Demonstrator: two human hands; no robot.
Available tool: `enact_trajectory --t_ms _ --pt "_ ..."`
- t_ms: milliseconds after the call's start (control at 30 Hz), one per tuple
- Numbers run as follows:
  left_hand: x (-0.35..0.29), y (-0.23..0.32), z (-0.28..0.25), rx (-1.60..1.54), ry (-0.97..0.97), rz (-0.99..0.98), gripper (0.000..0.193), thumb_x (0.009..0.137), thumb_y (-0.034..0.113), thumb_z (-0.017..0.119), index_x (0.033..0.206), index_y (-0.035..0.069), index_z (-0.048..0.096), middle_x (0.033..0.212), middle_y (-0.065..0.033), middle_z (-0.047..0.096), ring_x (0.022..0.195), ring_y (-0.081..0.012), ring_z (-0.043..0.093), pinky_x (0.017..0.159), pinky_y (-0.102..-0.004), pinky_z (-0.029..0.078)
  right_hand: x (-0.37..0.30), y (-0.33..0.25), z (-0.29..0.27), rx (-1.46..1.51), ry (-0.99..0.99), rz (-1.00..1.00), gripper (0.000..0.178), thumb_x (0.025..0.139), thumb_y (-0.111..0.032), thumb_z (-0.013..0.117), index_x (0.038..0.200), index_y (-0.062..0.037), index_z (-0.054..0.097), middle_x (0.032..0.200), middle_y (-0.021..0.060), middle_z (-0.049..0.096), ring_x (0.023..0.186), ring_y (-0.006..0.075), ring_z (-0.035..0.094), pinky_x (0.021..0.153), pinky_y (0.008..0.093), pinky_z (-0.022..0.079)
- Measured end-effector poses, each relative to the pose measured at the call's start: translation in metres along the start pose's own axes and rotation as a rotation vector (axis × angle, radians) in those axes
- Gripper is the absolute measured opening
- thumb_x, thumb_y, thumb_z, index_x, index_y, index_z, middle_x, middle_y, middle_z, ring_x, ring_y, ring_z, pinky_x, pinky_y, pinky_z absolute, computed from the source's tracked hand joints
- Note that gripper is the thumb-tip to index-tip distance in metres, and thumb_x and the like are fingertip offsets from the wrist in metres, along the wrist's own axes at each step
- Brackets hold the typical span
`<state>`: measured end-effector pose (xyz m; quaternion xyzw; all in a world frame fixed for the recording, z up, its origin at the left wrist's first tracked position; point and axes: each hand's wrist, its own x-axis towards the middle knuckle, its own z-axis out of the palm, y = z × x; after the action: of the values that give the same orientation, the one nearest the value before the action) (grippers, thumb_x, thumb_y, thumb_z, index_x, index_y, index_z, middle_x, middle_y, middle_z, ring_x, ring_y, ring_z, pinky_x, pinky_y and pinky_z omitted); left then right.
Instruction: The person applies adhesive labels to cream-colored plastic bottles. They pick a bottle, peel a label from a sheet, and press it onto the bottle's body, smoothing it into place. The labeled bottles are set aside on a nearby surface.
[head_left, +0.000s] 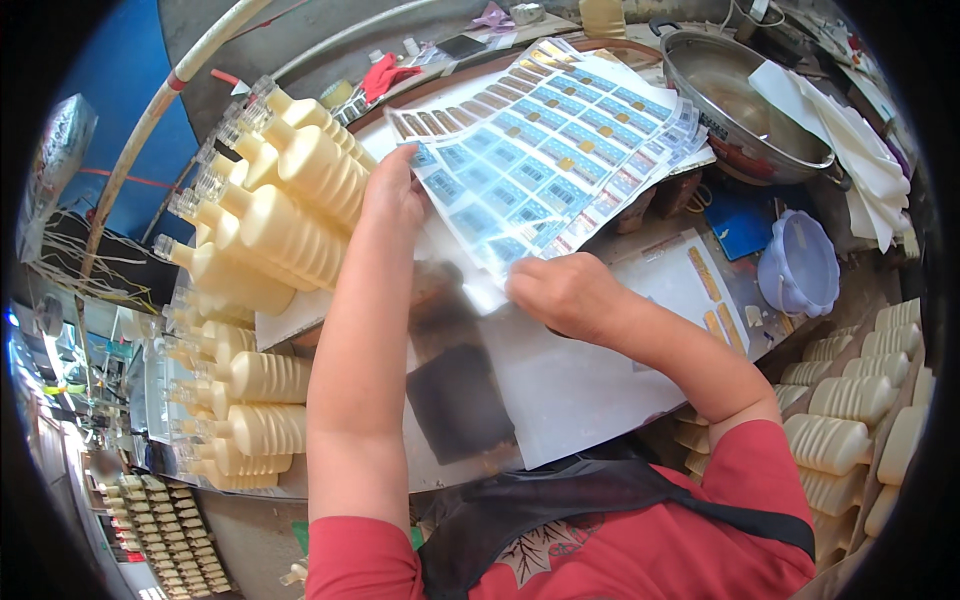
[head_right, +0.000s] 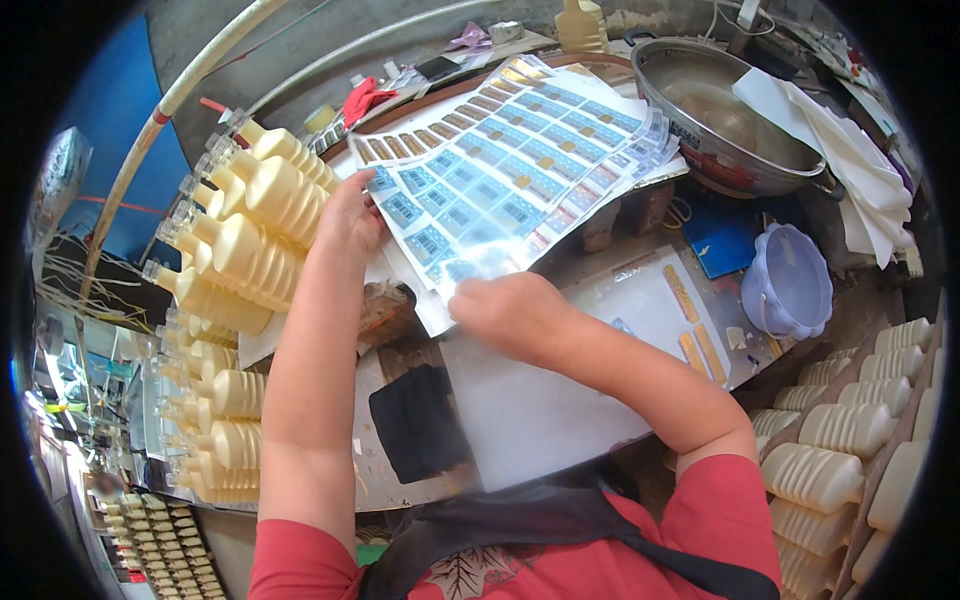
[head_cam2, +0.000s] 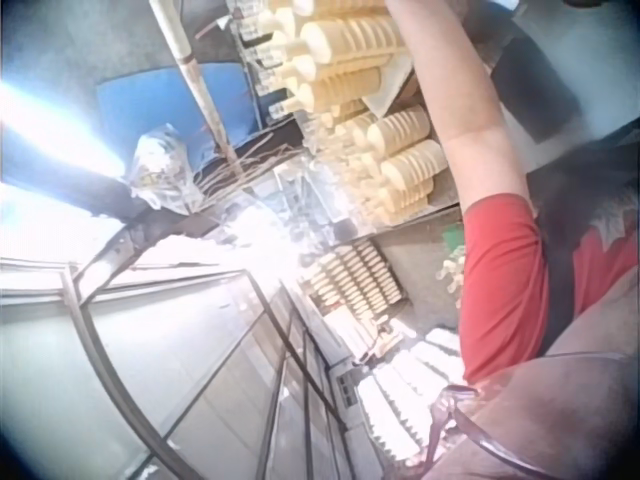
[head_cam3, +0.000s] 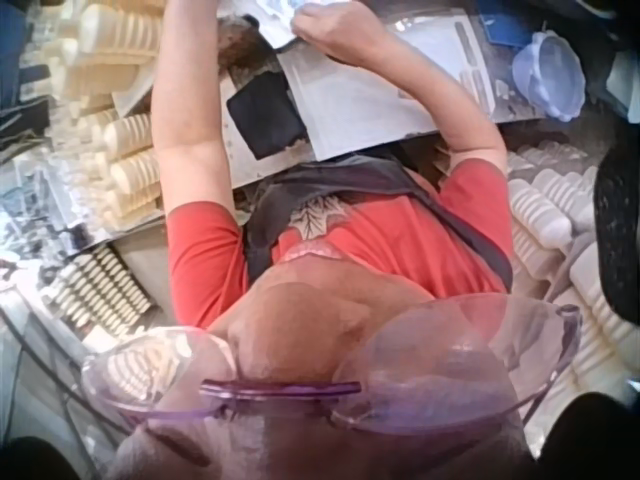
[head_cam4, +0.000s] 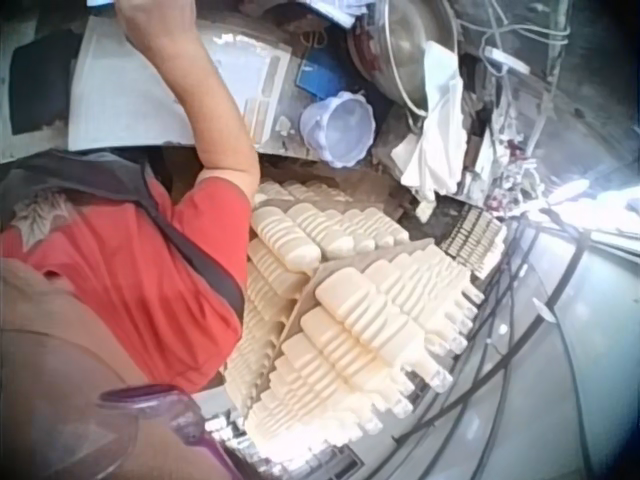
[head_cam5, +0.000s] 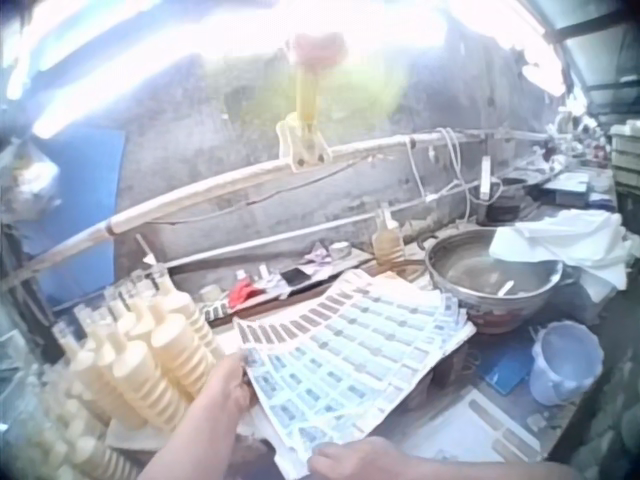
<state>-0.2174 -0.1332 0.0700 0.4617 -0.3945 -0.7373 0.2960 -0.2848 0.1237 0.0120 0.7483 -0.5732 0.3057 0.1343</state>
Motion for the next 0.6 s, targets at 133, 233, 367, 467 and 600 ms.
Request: enact_trajectory --t_ms 133,233,367,467,600 --pt "0.01 0.01 0.006 -0.032 -0.023 0.057 0.028 0.104 0.024 0.055 0.115 -0.001 0.06 0.104 -0.0156 0.071 0.093 -0.0293 0.073 0.083 -0.0467 0.064 0.004 -0.003 -0.006 -0.047 -0.094 -0.035 0.007 0.085 -0.007 0.059 0.089 -0.0084 0.054 0.082 0.0065 0.057 0.063 0.0233 0.065 0.052 0.0362 0.052" --pt "0.023 0.015 0.009 -0.098 -0.085 0.059 0.028 0.104 0.025 0.056 0.113 -0.001 0.063 0.102 -0.0159 0.073 0.091 -0.0273 0.074 0.082 -0.0485 0.064 0.004 -0.003 -0.009 -0.034 -0.129 -0.052 0.006 0.085 -0.008 0.059 0.088 -0.0091 0.054 0.081 0.0063 0.056 0.063 0.0232 0.065 0.052 0.0366 0.052" --pt "0.027 0.022 0.017 -0.019 -0.003 0.006 0.023 0.102 0.023 0.059 0.105 0.001 0.067 0.094 -0.0123 0.074 0.087 -0.0264 0.074 0.081 -0.0473 0.063 0.005 0.002 -0.008 -0.018 -0.182 -0.053 0.01 0.087 -0.014 0.063 0.083 -0.0092 0.056 0.079 0.0078 0.057 0.064 0.0265 0.065 0.054 0.0393 0.052" --pt "0.025 0.026 0.013 0.064 -0.05 -0.006 0.018 0.098 0.021 0.063 0.1 0.004 0.067 0.089 -0.0097 0.072 0.082 -0.0247 0.072 0.078 -0.0443 0.063 0.029 0.011 -0.027 0.127 -0.141 0.156 0.018 0.09 -0.023 0.067 0.082 -0.0082 0.06 0.08 0.0104 0.063 0.069 0.0312 0.066 0.06 0.0422 0.053" --pt "0.015 0.025 0.02 0.041 -0.083 -0.005 0.011 0.092 0.019 0.069 0.094 0.008 0.066 0.074 -0.0026 0.06 0.071 -0.0196 0.064 0.064 -0.0354 0.055 0.077 0.049 -0.03 0.102 0.155 0.35 0.029 0.09 -0.021 0.069 0.117 -0.0104 0.069 0.099 0.0128 0.07 0.089 0.0346 0.069 0.076 0.0464 0.055"
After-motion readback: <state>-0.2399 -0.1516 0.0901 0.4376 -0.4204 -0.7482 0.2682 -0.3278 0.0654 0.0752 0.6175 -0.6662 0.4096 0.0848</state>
